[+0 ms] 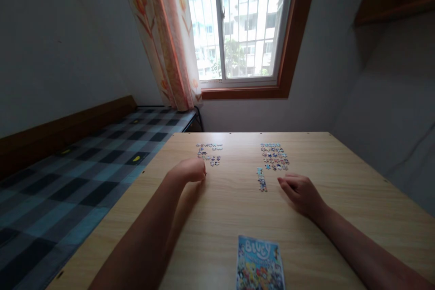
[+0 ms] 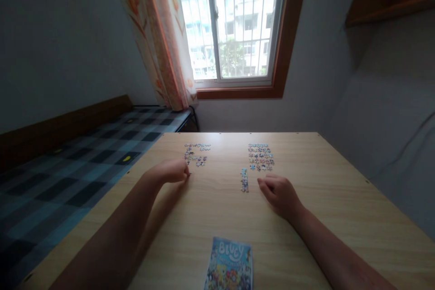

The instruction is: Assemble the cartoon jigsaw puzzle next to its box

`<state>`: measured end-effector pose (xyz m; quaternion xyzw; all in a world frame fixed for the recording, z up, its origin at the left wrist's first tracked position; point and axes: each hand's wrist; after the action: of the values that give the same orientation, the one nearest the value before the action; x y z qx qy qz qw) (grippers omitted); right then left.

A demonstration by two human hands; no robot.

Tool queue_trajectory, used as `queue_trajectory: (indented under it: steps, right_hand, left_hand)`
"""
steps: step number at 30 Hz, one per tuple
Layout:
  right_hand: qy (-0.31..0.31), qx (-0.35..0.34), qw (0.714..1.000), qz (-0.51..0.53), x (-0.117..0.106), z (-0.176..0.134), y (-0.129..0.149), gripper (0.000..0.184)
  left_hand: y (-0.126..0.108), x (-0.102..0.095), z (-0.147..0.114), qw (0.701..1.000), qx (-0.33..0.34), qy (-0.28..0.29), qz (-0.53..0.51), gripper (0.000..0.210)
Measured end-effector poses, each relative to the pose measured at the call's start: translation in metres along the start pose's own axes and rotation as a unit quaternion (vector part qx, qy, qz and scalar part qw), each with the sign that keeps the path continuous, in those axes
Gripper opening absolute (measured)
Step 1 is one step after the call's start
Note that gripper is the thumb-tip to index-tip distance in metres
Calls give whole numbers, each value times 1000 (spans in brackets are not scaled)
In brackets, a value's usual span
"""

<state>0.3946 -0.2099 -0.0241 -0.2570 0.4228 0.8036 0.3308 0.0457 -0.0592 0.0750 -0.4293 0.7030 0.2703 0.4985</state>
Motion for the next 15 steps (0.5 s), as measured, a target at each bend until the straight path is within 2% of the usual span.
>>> queue_trajectory:
  steps: [2,5,8,11,15]
  right_hand:
    - [0,-2,1000,-1,1,0,0,50]
    - [-3,-2,1000,0,1,0,0,51]
    - [-10,-1,1000,2,0,1,1,51]
    - [-15,4,1000,5,-1,2,2,51]
    - [-8,3,1000,6,-3,4,4,51]
  left_hand:
    - [-15,-3,-12,999,-3,29,24,18]
    - [-51,-5,-28,996,18,57,71,21]
    - [-88,-4,-39,994,58,52,82,29]
    - [-111,3,-42,987,138,46,72,29]
    - [-120,19,-29,963,266,0,51,22]
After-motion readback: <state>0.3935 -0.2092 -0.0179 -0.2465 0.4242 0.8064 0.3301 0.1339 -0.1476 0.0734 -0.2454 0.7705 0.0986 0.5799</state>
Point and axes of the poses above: each hand's wrist, its own z-axis towards the middle knuckle, its own x-axis out of the palm, y = z × x, and after that the axes turned 3 degrees about y, right-handed
